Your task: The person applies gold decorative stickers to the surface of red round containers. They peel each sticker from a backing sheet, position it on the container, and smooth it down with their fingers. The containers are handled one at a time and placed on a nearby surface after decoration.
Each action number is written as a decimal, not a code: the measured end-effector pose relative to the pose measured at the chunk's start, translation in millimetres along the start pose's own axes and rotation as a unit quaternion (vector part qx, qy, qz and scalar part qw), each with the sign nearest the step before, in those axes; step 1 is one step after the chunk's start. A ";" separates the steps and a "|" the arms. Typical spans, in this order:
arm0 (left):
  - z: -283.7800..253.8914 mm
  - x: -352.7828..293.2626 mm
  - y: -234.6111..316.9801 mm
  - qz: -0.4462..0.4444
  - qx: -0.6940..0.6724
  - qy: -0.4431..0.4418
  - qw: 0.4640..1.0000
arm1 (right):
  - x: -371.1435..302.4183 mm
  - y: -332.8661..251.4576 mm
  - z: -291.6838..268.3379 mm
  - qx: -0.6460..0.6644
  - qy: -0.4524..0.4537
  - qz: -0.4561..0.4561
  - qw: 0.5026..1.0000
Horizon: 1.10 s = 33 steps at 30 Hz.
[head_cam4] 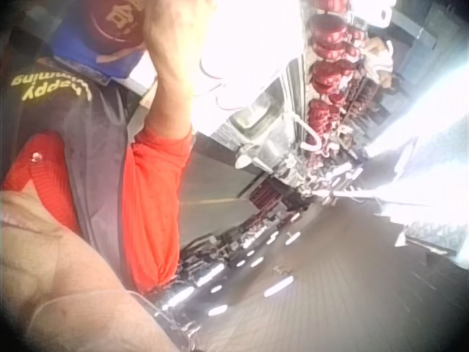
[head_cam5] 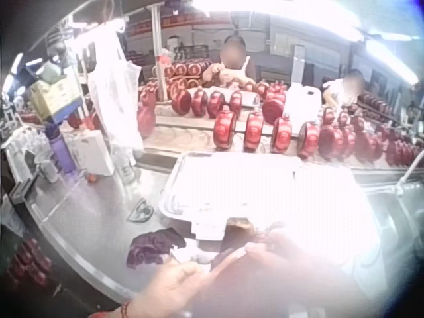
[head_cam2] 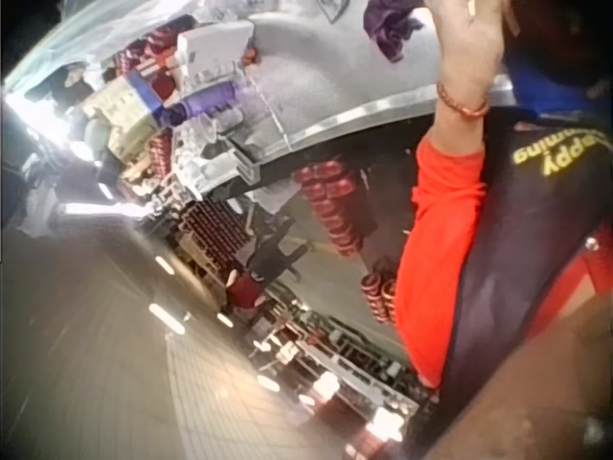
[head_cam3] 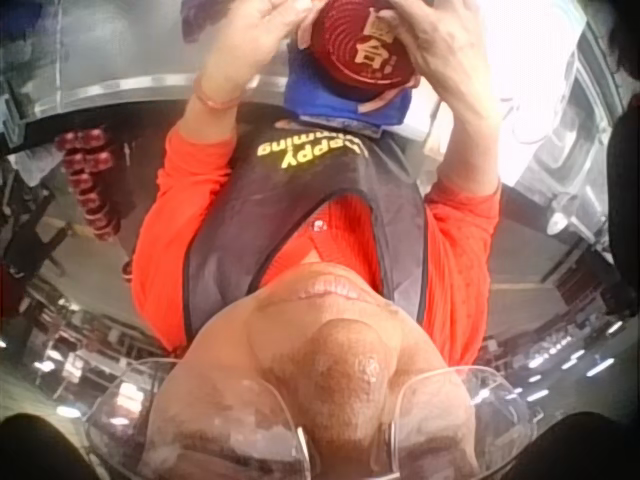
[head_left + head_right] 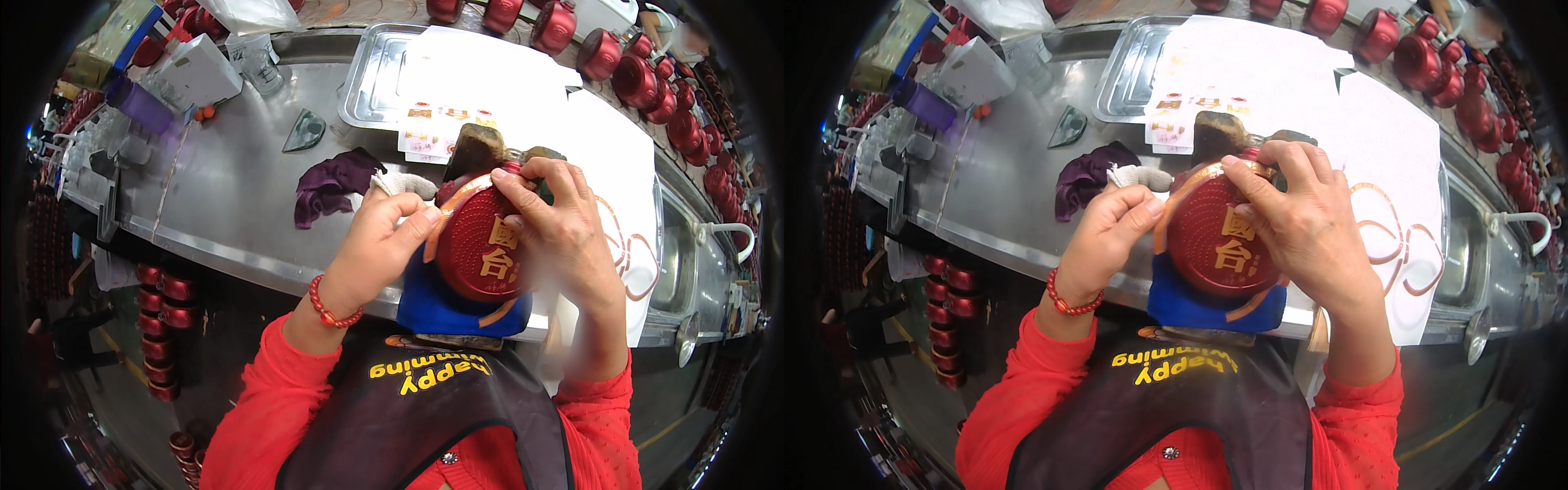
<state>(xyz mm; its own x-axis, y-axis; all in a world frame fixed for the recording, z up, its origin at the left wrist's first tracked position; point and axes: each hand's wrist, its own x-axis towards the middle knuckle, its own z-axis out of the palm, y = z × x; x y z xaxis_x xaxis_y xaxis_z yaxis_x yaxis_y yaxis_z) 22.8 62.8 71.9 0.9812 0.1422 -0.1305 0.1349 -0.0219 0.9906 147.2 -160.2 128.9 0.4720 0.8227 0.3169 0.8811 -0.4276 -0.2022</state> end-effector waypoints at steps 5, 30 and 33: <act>11.2 -13.1 -2.0 0.164 0.232 0.094 0.954 | -1.0 -0.3 2.4 0.016 0.005 0.009 1.000; 13.1 12.1 -18.3 0.202 0.148 0.157 0.955 | -5.7 0.0 4.7 0.043 0.016 0.018 0.999; 19.4 43.6 -17.2 0.231 0.174 0.146 0.946 | -8.0 -0.4 3.9 0.040 0.017 0.024 0.999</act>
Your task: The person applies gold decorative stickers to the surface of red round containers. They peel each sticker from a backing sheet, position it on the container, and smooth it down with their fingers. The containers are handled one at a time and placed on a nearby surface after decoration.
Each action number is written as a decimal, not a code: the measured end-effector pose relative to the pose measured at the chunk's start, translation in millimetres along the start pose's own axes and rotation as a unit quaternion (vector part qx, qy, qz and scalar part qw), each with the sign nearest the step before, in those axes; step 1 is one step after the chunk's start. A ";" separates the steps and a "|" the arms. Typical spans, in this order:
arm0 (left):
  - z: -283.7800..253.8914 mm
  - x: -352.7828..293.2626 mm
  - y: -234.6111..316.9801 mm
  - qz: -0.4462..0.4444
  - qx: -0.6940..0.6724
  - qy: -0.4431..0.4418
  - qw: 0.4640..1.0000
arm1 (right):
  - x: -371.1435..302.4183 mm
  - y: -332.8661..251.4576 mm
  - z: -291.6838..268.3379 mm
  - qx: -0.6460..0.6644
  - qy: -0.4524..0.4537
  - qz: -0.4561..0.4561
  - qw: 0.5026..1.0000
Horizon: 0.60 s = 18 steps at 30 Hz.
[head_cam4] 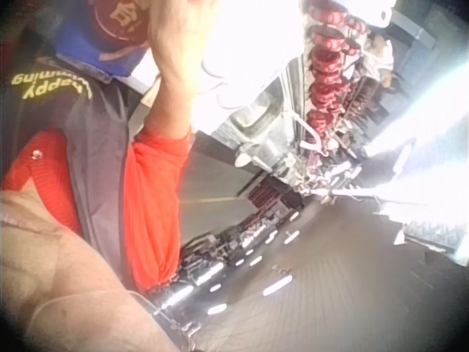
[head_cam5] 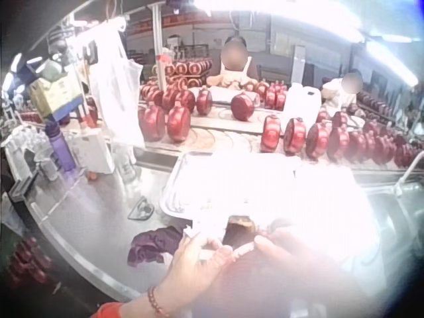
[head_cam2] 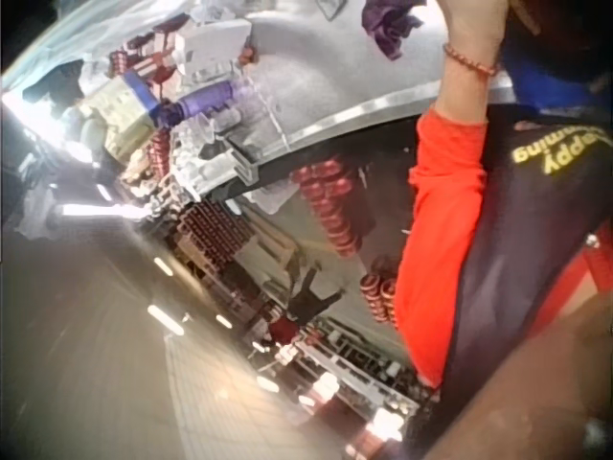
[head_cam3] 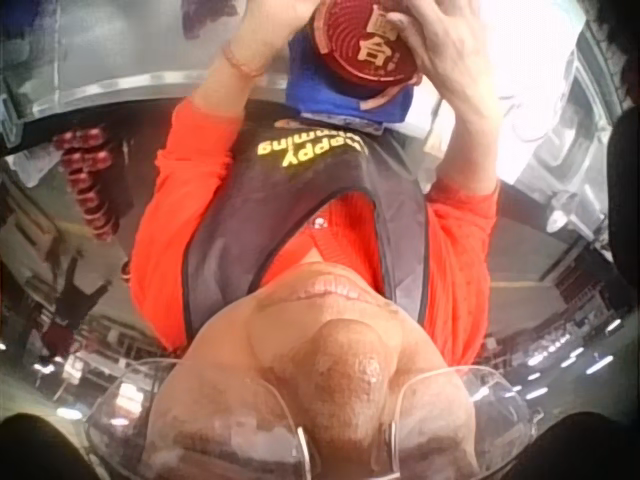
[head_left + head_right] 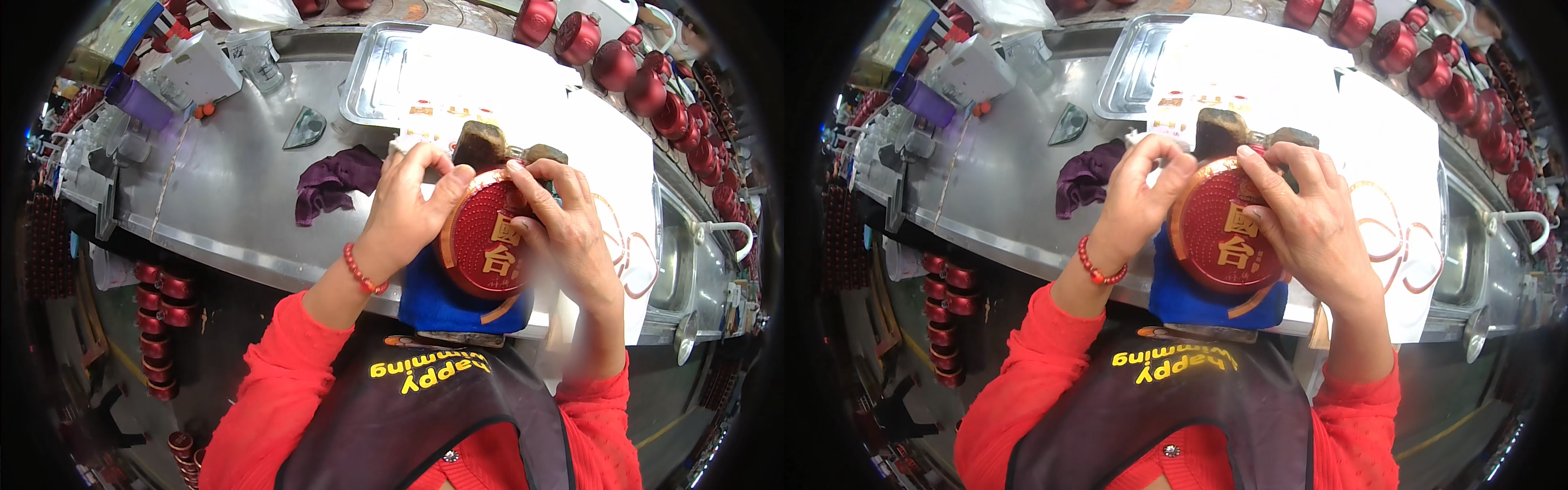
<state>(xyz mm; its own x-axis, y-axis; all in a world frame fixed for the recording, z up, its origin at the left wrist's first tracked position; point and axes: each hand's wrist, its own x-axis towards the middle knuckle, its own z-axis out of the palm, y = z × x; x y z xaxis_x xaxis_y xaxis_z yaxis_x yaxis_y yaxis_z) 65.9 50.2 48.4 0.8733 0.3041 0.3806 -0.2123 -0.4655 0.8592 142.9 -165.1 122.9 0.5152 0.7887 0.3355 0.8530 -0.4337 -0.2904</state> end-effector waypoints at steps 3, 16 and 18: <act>8.2 8.2 -3.1 -0.039 -0.080 -0.034 0.995 | -0.8 2.8 -0.9 -0.003 0.001 -0.006 1.000; 5.9 13.5 -12.4 -0.059 -0.133 -0.080 0.986 | -1.2 7.6 -0.2 0.008 0.005 -0.020 1.000; 1.2 8.3 -13.4 -0.099 -0.232 -0.121 0.960 | -2.6 8.1 -1.0 0.003 -0.013 -0.007 1.000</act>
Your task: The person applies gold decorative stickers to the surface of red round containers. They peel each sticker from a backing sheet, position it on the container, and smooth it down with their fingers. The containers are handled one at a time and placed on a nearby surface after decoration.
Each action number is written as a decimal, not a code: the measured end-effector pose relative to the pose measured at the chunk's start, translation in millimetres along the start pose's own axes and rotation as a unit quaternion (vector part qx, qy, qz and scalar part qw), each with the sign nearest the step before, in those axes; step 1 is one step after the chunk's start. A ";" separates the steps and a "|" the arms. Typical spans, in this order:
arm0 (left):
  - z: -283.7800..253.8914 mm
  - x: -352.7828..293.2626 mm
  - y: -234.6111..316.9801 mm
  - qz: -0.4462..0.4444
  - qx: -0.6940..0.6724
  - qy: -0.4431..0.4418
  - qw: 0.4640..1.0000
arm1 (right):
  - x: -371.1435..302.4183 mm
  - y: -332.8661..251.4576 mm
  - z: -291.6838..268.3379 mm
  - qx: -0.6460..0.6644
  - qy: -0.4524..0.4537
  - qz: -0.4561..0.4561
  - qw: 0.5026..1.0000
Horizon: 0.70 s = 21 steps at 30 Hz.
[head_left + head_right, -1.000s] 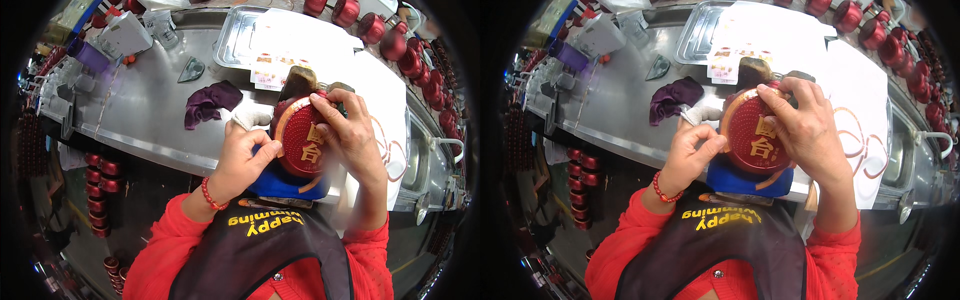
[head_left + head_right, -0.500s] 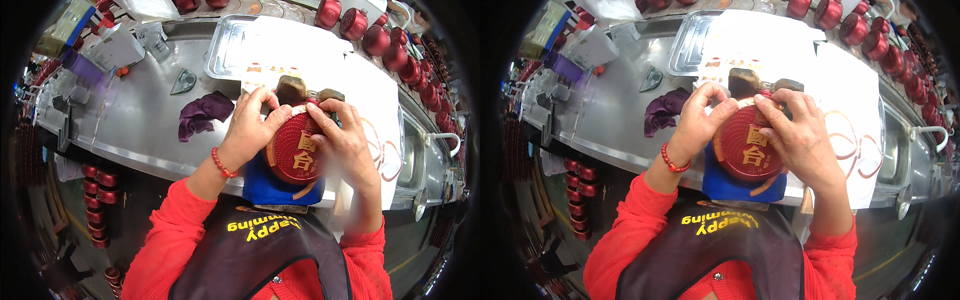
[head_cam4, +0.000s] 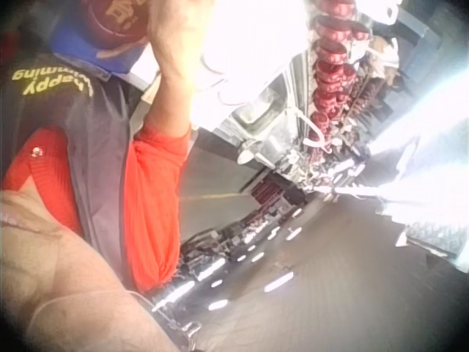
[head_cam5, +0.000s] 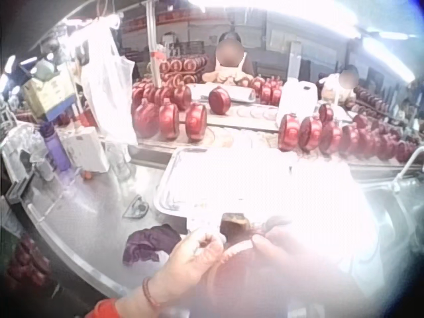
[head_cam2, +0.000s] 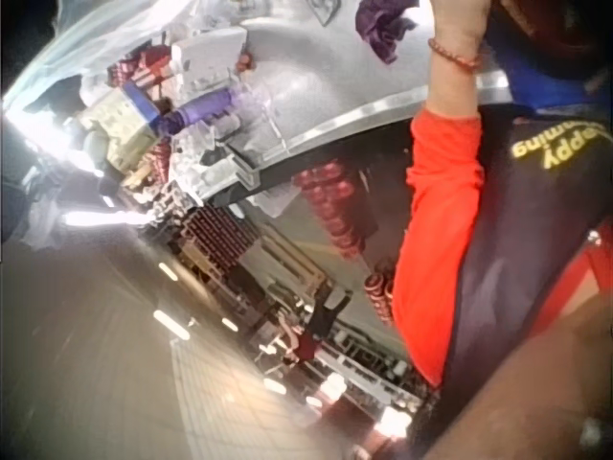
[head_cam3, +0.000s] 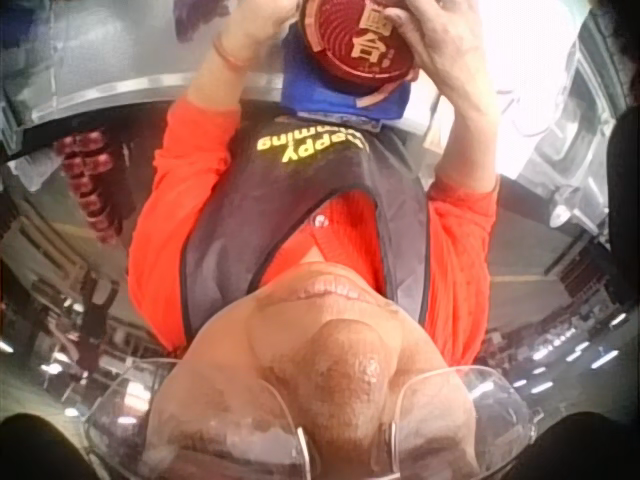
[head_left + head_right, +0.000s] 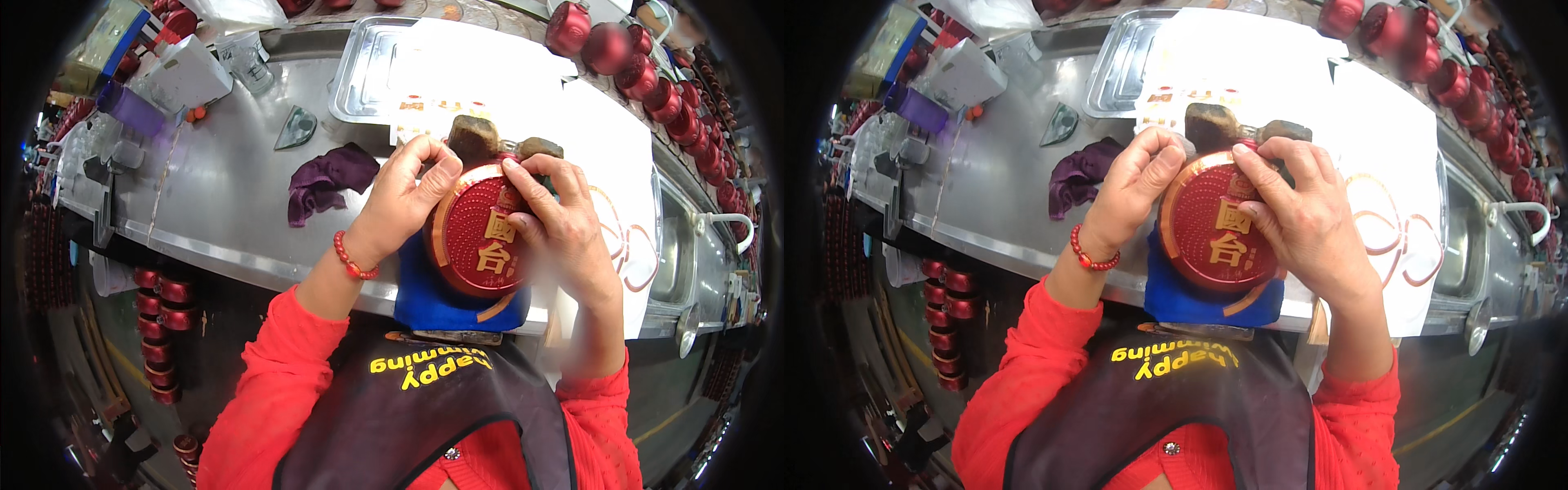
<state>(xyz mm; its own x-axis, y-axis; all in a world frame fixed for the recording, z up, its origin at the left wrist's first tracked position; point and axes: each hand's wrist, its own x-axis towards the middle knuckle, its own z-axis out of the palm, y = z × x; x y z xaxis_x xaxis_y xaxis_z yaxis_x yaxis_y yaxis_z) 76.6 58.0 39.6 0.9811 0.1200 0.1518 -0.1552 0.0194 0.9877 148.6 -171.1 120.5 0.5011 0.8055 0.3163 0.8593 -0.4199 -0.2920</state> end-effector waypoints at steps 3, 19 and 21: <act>-6.1 -10.4 -1.4 0.002 -0.030 -0.033 0.999 | -0.4 0.1 1.3 -0.003 -0.001 0.002 1.000; -0.7 -8.5 -1.5 0.040 0.023 0.003 0.999 | -0.8 -2.4 0.5 -0.001 -0.009 0.012 1.000; 1.2 -5.8 -2.0 0.076 0.030 0.022 0.996 | -0.5 -2.6 -0.1 0.001 -0.010 0.011 1.000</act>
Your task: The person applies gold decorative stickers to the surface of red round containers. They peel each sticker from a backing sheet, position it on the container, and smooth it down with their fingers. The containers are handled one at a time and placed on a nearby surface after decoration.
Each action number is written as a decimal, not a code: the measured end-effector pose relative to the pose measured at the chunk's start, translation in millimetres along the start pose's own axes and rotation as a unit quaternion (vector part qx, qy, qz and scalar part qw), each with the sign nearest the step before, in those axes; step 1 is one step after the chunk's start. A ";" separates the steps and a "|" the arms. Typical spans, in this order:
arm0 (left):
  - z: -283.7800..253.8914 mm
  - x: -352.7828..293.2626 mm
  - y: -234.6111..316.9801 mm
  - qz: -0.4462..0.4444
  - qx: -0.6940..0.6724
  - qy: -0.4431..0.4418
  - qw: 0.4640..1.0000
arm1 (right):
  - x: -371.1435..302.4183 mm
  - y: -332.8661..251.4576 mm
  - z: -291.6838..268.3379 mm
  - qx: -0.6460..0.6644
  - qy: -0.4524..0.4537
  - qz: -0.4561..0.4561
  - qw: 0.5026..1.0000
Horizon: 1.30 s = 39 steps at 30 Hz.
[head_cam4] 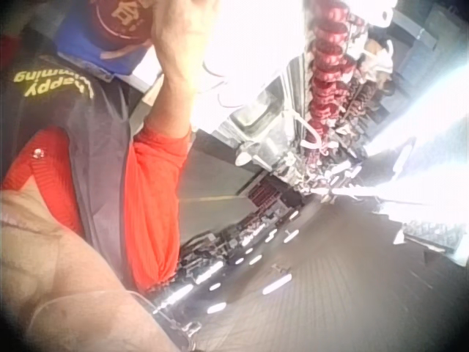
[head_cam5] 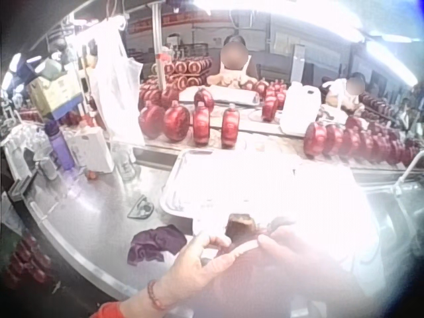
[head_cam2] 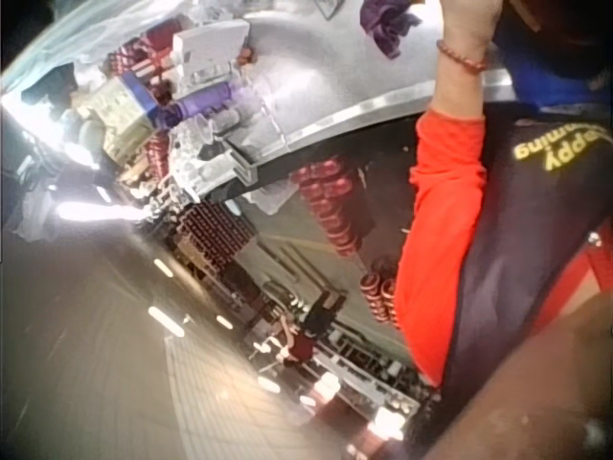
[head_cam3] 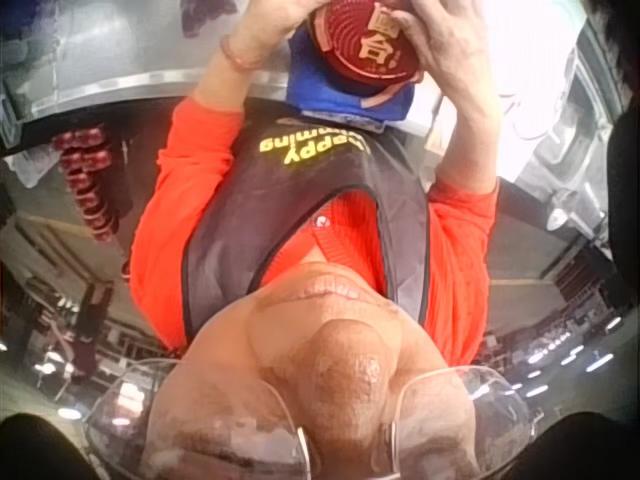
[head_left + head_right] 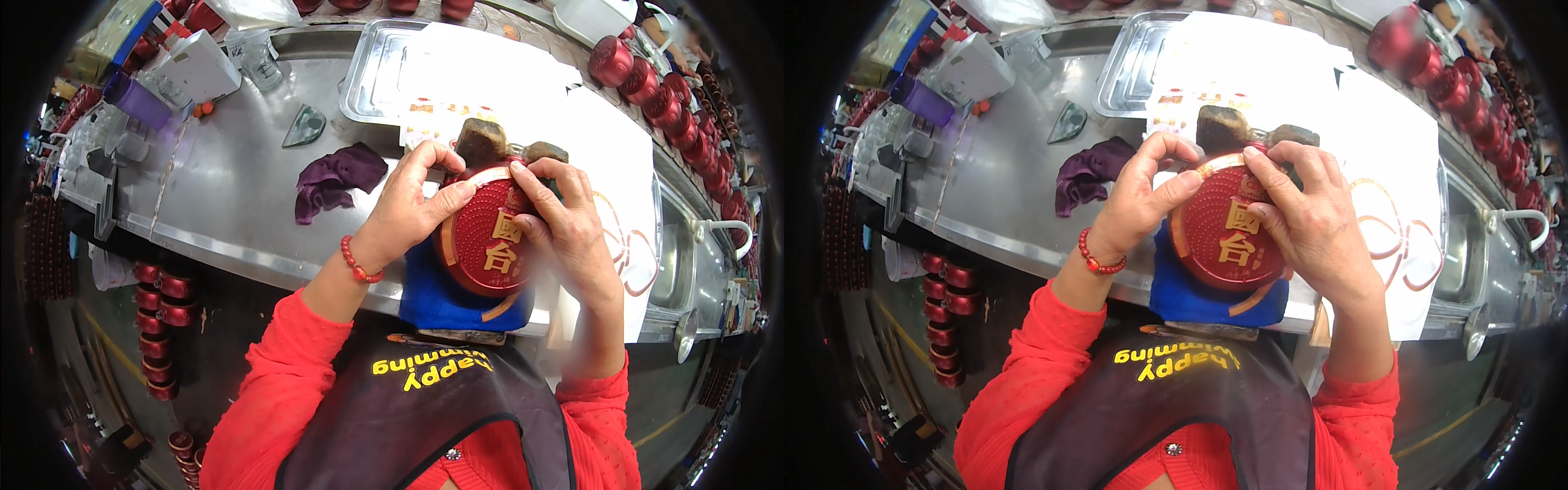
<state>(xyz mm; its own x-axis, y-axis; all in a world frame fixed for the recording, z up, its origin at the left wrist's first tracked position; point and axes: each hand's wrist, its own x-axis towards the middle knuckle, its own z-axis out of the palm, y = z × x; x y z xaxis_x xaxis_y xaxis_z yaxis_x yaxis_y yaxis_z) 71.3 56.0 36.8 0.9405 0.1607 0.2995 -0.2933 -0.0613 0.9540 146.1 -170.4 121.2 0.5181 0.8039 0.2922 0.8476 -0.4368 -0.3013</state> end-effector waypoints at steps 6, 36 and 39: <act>-3.9 3.7 -0.7 0.008 0.002 -0.028 1.000 | 1.1 1.2 0.3 0.001 0.012 -0.013 1.000; -3.3 -53.7 -10.2 0.006 0.016 -0.043 0.999 | 0.0 -0.4 2.0 -0.018 0.014 -0.020 1.000; -4.6 -53.9 -12.1 0.007 0.029 -0.053 0.998 | 0.3 0.5 2.0 -0.020 0.015 -0.025 0.999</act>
<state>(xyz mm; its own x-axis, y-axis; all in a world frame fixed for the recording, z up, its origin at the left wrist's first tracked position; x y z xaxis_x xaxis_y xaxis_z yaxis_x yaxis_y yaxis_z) 23.4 52.6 9.2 0.9503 0.0552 0.3064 -0.2983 -0.1196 0.9469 146.5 -169.6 119.4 0.4770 0.8133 0.3331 0.8765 -0.4122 -0.2486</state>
